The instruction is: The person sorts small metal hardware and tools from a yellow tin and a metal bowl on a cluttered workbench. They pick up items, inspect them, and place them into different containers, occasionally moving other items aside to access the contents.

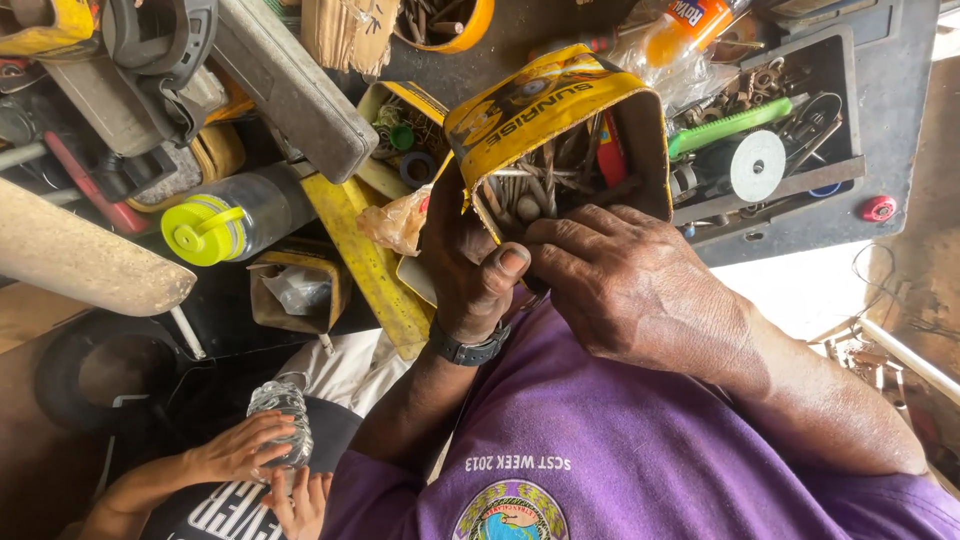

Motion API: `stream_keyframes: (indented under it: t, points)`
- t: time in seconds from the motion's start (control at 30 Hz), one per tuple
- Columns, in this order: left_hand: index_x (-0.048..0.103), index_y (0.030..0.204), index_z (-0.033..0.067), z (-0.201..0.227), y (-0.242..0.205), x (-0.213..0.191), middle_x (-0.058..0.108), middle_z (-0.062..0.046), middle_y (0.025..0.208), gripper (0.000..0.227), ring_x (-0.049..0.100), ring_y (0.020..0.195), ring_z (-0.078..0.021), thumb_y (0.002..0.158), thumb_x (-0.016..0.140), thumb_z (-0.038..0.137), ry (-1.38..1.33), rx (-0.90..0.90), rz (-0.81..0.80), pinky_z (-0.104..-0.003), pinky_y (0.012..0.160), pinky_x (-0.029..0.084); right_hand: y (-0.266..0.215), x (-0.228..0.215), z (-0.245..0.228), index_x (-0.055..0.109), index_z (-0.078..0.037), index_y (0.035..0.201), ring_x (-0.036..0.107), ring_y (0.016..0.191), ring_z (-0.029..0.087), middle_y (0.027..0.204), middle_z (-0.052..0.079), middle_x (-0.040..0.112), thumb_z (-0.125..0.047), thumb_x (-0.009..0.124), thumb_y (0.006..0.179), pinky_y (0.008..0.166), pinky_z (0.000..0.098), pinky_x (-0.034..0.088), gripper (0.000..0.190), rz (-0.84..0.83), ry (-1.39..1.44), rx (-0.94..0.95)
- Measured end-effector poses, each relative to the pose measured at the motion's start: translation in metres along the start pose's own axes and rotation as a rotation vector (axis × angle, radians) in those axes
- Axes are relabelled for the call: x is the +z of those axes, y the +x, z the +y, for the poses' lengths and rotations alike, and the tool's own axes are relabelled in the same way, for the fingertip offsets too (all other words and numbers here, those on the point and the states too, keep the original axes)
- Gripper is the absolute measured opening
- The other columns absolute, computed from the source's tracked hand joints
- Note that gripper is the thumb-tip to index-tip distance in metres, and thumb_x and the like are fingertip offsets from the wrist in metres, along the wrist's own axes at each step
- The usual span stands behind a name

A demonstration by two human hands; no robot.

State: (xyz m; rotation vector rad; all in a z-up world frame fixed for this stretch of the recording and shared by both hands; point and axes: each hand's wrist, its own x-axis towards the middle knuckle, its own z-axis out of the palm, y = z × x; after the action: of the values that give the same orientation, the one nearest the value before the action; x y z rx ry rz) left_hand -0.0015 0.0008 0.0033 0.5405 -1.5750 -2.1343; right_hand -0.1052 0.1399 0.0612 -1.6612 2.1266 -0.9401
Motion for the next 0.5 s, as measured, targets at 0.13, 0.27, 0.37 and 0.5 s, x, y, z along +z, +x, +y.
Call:
stream_keyframes:
  t: [0.13, 0.27, 0.37, 0.5]
  points:
    - [0.043, 0.151, -0.0025, -0.003, -0.002, 0.0, 0.063, -0.008, 0.118, 0.089, 0.061, 0.108, -0.0165, 0.087, 0.084, 0.045, -0.091, -0.045, 0.006, -0.033, 0.103, 0.054, 0.001, -0.006, -0.004, 0.071, -0.005, 0.108, 0.07, 0.09, 0.031, 0.114, 0.011, 0.074, -0.016, 0.062, 0.103, 0.078, 0.0407, 0.056, 0.015, 0.063, 0.007, 0.048]
    - [0.044, 0.156, 0.0, -0.001, -0.001, -0.001, 0.059, -0.013, 0.146, 0.087, 0.058, 0.136, -0.0228, 0.089, 0.083, 0.039, -0.128, -0.051, 0.01, -0.039, 0.121, 0.049, -0.006, -0.013, -0.004, 0.072, 0.002, 0.118, 0.071, 0.098, 0.034, 0.117, 0.02, 0.073, -0.005, 0.065, 0.102, 0.084, 0.0414, 0.059, 0.02, 0.152, 0.059, 0.107]
    - [0.052, 0.148, 0.0032, 0.004, 0.004, -0.006, 0.06, -0.01, 0.143, 0.08, 0.057, 0.138, -0.022, 0.088, 0.081, 0.047, 0.057, -0.032, 0.018, -0.039, 0.124, 0.047, -0.013, -0.021, 0.002, 0.07, 0.006, 0.114, 0.074, 0.105, 0.03, 0.118, 0.022, 0.072, 0.009, 0.064, 0.098, 0.097, 0.0394, 0.062, 0.018, 0.213, 0.227, 0.151]
    - [0.054, 0.147, 0.0027, 0.001, 0.001, -0.014, 0.061, -0.01, 0.139, 0.082, 0.057, 0.129, -0.0191, 0.082, 0.081, 0.045, 0.121, -0.117, 0.073, -0.033, 0.112, 0.049, -0.029, -0.016, 0.009, 0.073, 0.01, 0.112, 0.075, 0.106, 0.034, 0.112, 0.027, 0.074, 0.009, 0.06, 0.102, 0.1, 0.0393, 0.062, 0.017, 0.338, 0.222, 0.196]
